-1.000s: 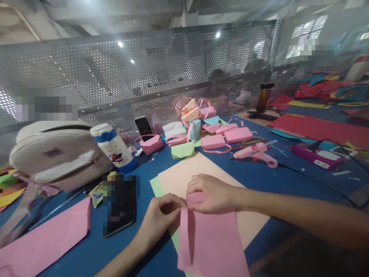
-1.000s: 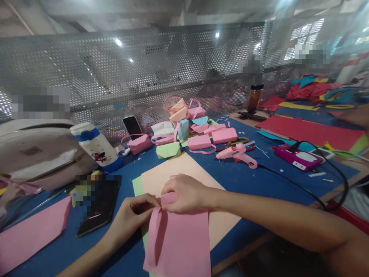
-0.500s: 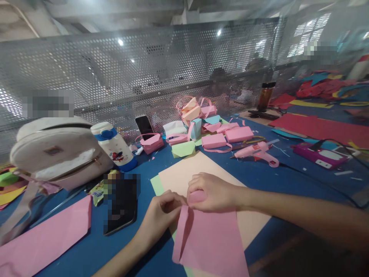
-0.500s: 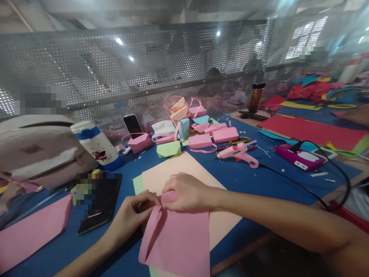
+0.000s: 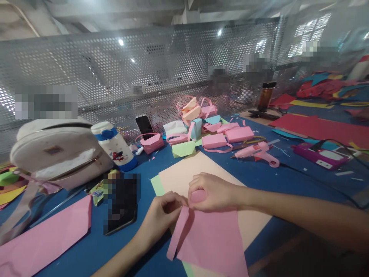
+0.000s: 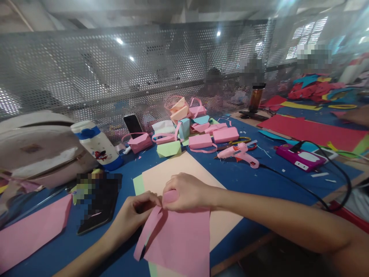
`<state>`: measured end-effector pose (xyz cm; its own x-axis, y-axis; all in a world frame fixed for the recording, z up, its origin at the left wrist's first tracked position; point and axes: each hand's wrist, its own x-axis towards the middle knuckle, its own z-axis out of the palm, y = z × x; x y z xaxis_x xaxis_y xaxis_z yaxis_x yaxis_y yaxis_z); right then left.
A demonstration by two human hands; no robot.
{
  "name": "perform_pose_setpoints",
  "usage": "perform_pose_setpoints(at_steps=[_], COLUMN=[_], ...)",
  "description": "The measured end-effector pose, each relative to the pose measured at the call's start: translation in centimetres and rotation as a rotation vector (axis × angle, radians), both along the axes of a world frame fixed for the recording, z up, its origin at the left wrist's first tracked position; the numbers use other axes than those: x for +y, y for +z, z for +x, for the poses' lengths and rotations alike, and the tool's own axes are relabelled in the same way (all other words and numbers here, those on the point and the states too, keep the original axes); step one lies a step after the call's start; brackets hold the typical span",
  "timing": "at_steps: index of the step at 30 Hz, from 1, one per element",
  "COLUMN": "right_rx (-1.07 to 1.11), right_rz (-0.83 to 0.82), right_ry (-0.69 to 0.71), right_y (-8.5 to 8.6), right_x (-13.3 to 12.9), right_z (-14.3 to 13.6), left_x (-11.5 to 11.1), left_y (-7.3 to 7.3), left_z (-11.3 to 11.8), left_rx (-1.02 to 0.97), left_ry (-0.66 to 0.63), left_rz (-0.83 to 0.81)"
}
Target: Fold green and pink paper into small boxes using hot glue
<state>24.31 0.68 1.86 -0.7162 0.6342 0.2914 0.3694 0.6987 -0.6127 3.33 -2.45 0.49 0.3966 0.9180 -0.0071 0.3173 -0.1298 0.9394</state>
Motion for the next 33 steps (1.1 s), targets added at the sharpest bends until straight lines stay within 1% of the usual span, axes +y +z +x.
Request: perform_pose_setpoints(at_steps=[4,8,10,12,15,17,20,23,26,33], right_rx=[-0.008,0.027,0.040,0.039,0.016,0.010,-0.002,0.005,0.021,-0.067], right_rz=[-0.019,-0.156,-0.198,-0.177,-0.094,-0.029,0.046,0.012,-0.040,0.043], right_ry=[0.013,0.001,-0.006,-0.007,-0.004,0.007,0.023,0.030,0.029,0.013], right_y=[-0.11,0.11,0.21,0.21,0.00,-0.23,-0.56,-0.68,-0.55,-0.28], right_x=[-0.14,-0.29,-0.27,-0.18,-0.03,0.03,0.07,0.16,0.29,-0.05], right_z=[0.01,0.15,0.20,0.19,0.10,0.01,-0.09,-0.10,-0.06,-0.05], left_x=[-0.20,-0.35,-0.32,-0.22,-0.03,0.02,-0.01,0.02,0.20,0.28], left_y=[0.27,0.61,0.62,0.51,0.25,0.14,0.12,0.16,0.20,0.25], left_z=[0.13,0.17,0.12,0.04,-0.09,-0.14,-0.15,-0.15,-0.16,-0.15], left_rx=[-0.009,0.000,0.002,0.003,0.037,0.056,0.021,-0.009,0.005,0.015], left_ry=[-0.004,-0.010,0.000,-0.002,-0.017,-0.018,-0.020,-0.018,0.003,-0.023], left_rz=[0.023,0.100,0.106,0.074,0.025,0.019,0.015,-0.005,-0.011,-0.027])
